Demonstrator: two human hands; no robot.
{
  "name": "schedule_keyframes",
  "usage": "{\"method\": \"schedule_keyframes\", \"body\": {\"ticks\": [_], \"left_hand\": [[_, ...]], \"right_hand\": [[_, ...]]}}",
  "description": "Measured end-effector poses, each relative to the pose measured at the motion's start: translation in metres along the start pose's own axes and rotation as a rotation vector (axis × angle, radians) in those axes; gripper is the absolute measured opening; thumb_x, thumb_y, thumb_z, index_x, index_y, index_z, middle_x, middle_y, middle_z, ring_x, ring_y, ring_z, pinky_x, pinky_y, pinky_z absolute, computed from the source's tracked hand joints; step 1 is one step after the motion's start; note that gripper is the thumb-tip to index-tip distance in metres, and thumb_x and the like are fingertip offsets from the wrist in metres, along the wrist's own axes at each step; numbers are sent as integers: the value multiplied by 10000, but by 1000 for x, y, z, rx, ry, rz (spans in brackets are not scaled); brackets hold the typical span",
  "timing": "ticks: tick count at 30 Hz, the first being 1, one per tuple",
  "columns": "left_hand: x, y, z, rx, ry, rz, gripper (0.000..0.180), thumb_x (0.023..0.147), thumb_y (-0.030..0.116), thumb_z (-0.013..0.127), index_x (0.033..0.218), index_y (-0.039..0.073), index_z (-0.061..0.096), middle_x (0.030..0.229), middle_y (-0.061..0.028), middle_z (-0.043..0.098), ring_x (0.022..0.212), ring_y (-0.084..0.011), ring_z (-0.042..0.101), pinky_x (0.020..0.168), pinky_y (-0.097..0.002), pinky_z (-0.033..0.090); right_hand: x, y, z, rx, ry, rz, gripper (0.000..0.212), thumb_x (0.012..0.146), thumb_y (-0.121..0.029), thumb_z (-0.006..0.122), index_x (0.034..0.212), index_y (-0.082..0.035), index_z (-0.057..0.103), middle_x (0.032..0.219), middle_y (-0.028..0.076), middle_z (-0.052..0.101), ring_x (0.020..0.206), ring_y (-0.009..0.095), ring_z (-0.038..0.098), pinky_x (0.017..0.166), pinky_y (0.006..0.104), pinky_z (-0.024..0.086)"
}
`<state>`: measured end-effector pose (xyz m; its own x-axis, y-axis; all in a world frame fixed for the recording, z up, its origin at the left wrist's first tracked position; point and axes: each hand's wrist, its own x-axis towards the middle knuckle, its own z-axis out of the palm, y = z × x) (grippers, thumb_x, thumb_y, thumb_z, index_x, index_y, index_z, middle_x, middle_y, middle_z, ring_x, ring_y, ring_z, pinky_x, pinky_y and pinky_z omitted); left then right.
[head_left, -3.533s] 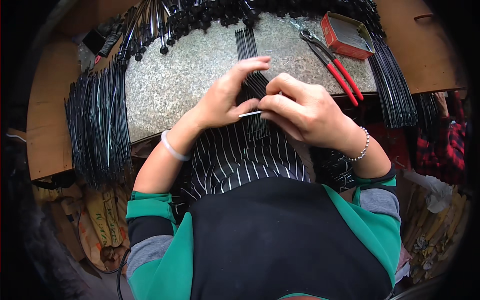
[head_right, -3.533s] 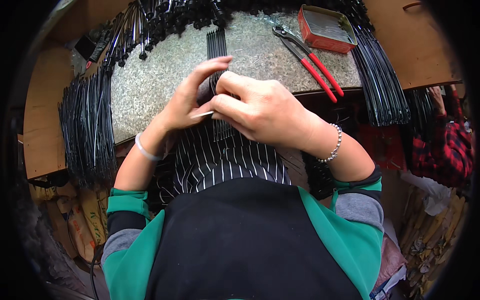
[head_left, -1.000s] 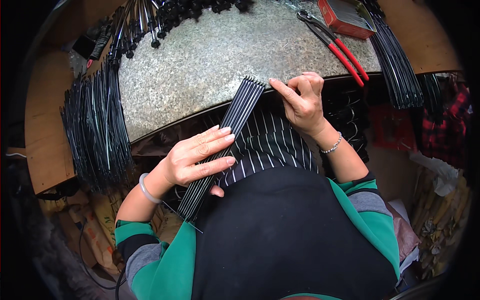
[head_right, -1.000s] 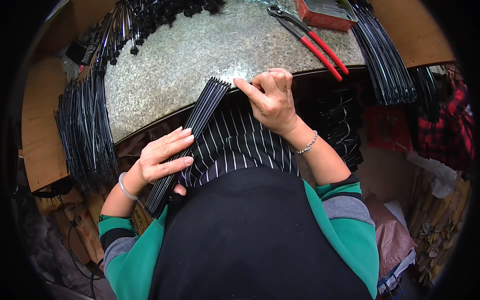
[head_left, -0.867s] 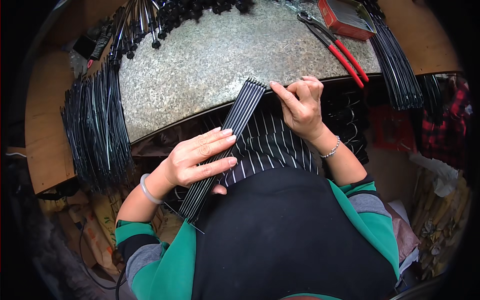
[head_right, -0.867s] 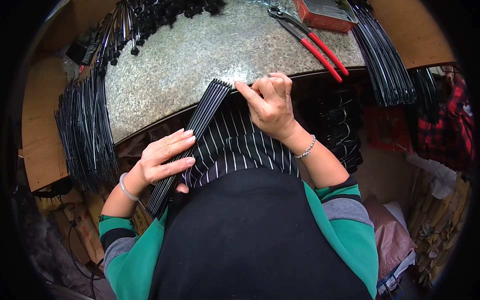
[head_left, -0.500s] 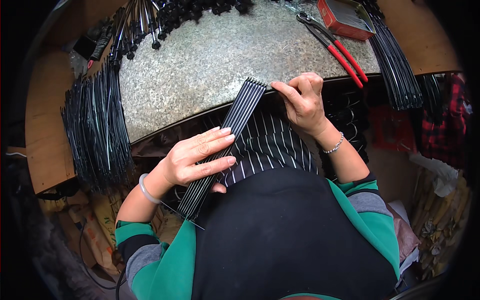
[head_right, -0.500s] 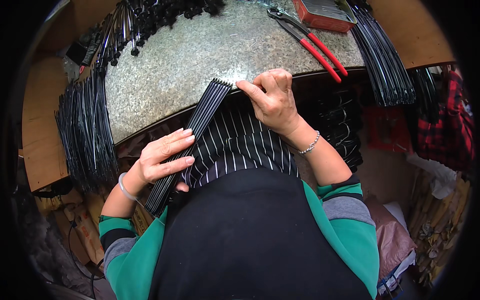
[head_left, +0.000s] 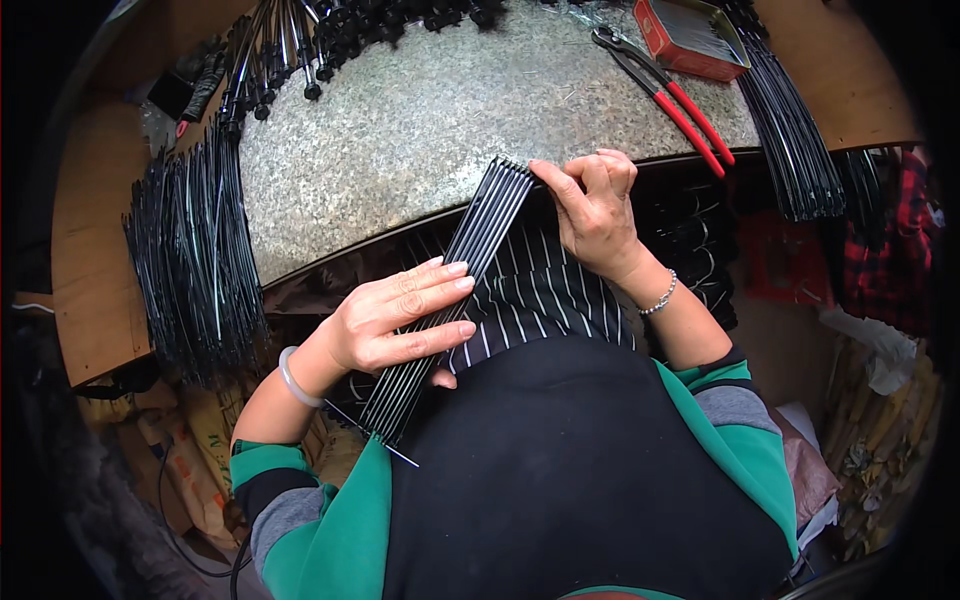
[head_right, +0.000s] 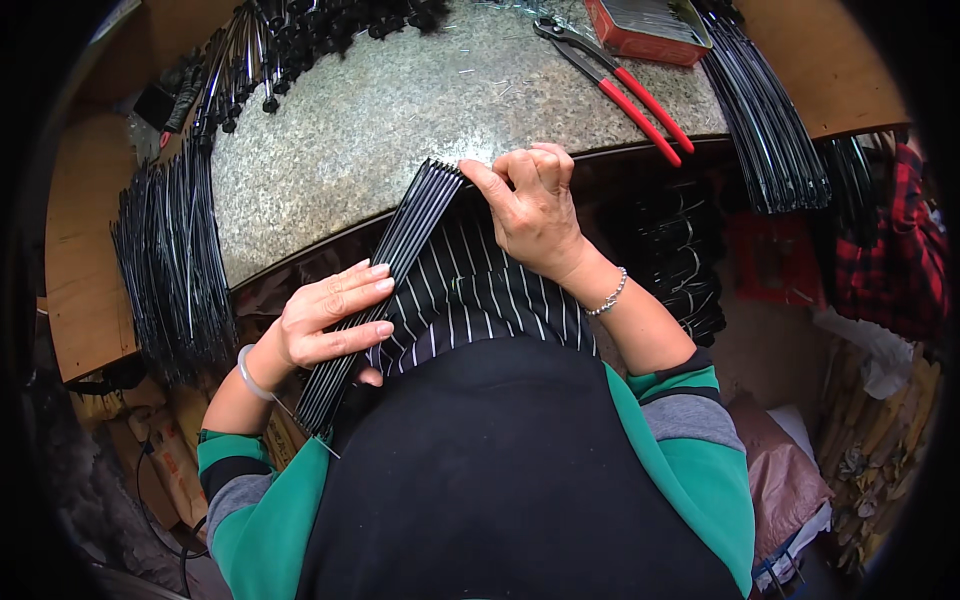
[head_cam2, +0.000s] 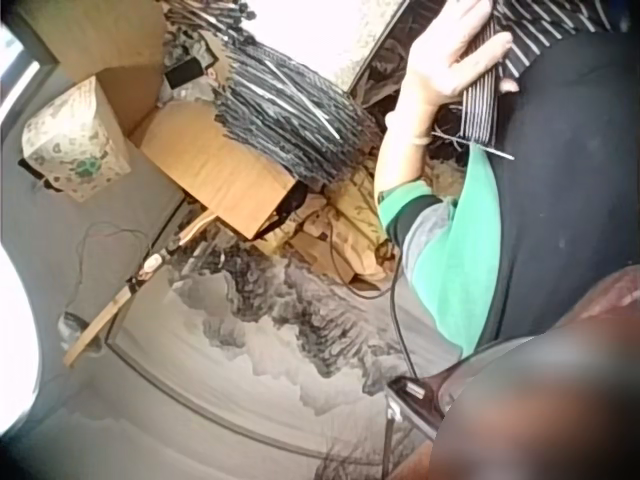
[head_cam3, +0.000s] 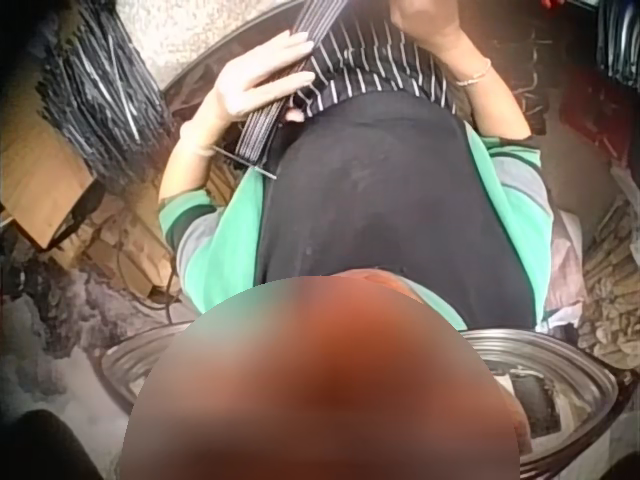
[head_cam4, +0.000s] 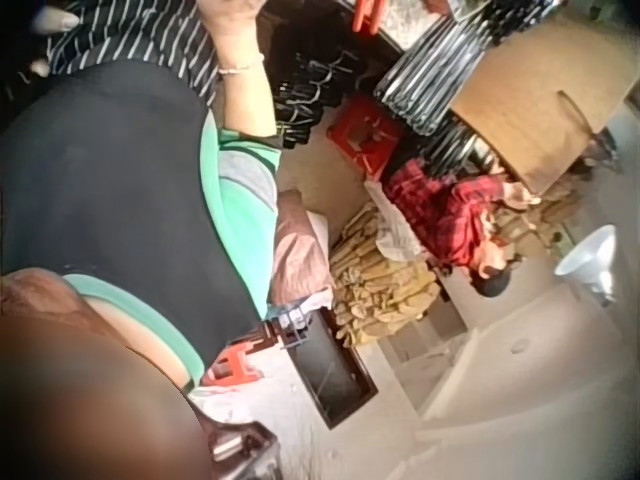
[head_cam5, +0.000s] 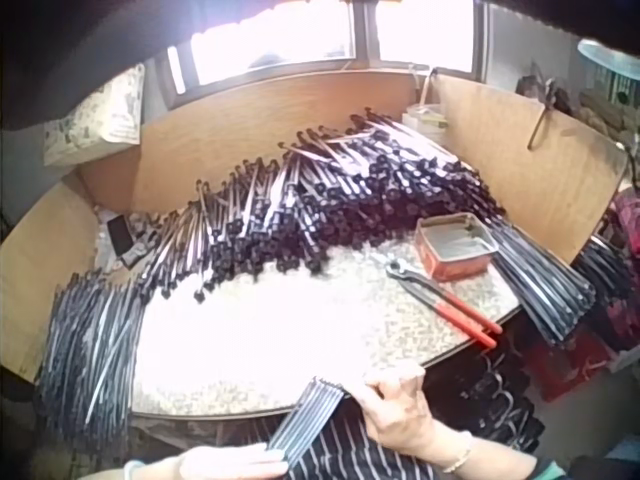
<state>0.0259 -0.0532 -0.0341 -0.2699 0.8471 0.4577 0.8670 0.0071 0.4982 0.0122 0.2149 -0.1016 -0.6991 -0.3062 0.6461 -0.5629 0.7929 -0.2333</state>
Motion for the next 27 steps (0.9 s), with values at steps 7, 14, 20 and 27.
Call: {"method": "schedule_keyframes", "body": {"ticks": [7,14,20,27], "left_hand": [[5,-5,-3,-3,0,24,530,673,465,690,968,27,645,1086,-269,576,1043,-401,564,895,-482,452],[30,4,-23,-56,95,73,554,656,458,705,930,-19,641,997,-212,624,985,-352,606,880,-474,468],[106,10,-49,-566,348,-159,490,811,465,586,827,-16,672,840,-183,668,877,-333,647,872,-463,469],[134,-72,-77,-462,229,-371,406,836,351,610,1116,57,595,1093,-111,590,1044,-233,553,913,-370,425]], "right_hand": [[6,10,-3,25,-99,-25,317,806,-247,571,1097,-124,602,871,54,430,897,243,383,875,388,316],[16,-5,-25,159,-207,92,869,694,-711,475,1288,-79,417,985,120,425,930,273,395,894,402,314],[59,-11,-57,1106,-366,-63,769,680,-521,689,1215,-20,458,1076,137,538,967,247,546,819,353,438],[60,-15,-53,1436,-246,404,220,938,-144,466,1054,39,508,762,118,605,677,165,600,621,276,506]]}}
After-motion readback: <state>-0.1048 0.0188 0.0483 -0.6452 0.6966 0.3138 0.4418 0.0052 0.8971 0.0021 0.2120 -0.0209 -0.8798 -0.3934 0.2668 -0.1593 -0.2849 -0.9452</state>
